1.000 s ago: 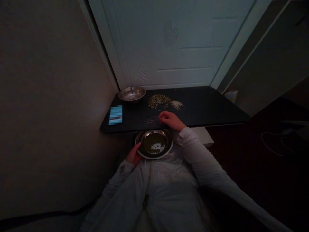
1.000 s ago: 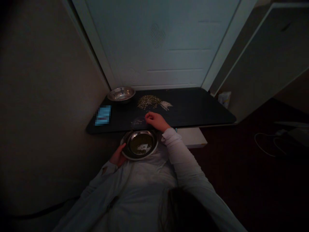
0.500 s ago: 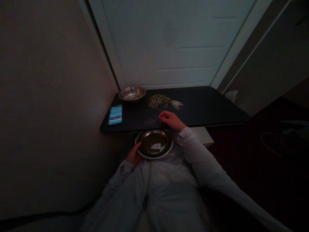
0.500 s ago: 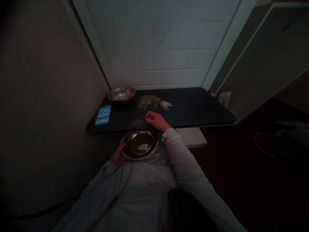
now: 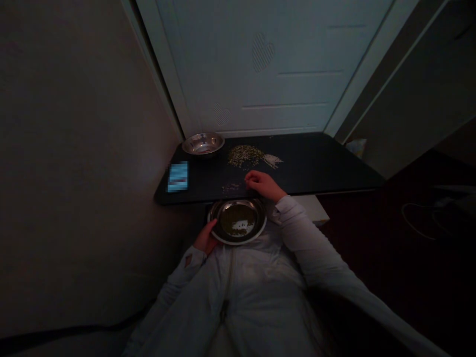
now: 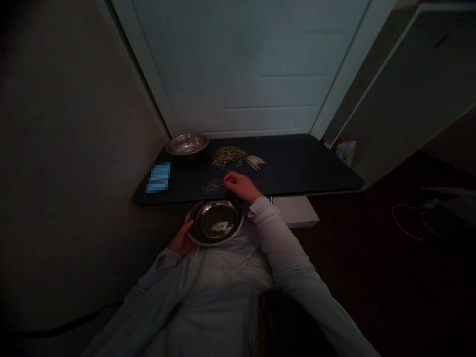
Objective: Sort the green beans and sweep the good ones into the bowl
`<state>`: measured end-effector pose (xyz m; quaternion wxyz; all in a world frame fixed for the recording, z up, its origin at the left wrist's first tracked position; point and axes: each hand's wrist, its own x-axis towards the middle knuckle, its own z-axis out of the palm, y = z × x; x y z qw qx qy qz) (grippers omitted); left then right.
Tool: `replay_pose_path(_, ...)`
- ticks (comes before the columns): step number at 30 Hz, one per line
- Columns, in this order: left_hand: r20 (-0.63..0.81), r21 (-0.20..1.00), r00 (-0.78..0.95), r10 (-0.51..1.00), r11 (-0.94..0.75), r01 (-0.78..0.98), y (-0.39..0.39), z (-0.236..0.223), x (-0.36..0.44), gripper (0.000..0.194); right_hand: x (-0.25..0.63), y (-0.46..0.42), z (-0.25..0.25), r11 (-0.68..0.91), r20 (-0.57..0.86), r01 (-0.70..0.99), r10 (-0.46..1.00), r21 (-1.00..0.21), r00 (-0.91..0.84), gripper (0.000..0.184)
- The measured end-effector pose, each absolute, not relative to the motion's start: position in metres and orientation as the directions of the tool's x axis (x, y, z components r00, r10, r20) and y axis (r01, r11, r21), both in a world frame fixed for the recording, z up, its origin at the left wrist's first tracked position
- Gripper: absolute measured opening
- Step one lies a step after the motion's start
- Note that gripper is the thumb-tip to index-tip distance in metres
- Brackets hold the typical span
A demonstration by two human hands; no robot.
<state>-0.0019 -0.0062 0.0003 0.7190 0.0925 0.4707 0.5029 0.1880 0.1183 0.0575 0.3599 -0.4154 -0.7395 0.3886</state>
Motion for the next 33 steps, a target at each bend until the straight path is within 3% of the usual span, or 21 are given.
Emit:
replay_pose_path(10, -0.55, 0.627, 0.077, 0.832, 0.472, -0.62, -0.0057, -0.0056, -0.0045, 0.032, 0.1889, 0.1177, 0.0575, 0.326, 0.19, 0.264, 0.88, -0.908, -0.435, 0.015)
replay_pose_path(25, -0.56, 0.614, 0.083, 0.825, 0.48, -0.627, -0.0063, -0.0046, -0.0043, 0.029, 0.1882, 0.1185, 0.0565, 0.366, 0.218, 0.363, 0.896, -0.857, -0.387, 0.016)
replay_pose_path(33, -0.565, 0.614, 0.085, 0.821, 0.487, -0.621, -0.0065, -0.0076, -0.0045, 0.033, 0.1865, 0.1151, 0.0566, 0.383, 0.177, 0.364, 0.856, -0.849, -0.486, 0.019)
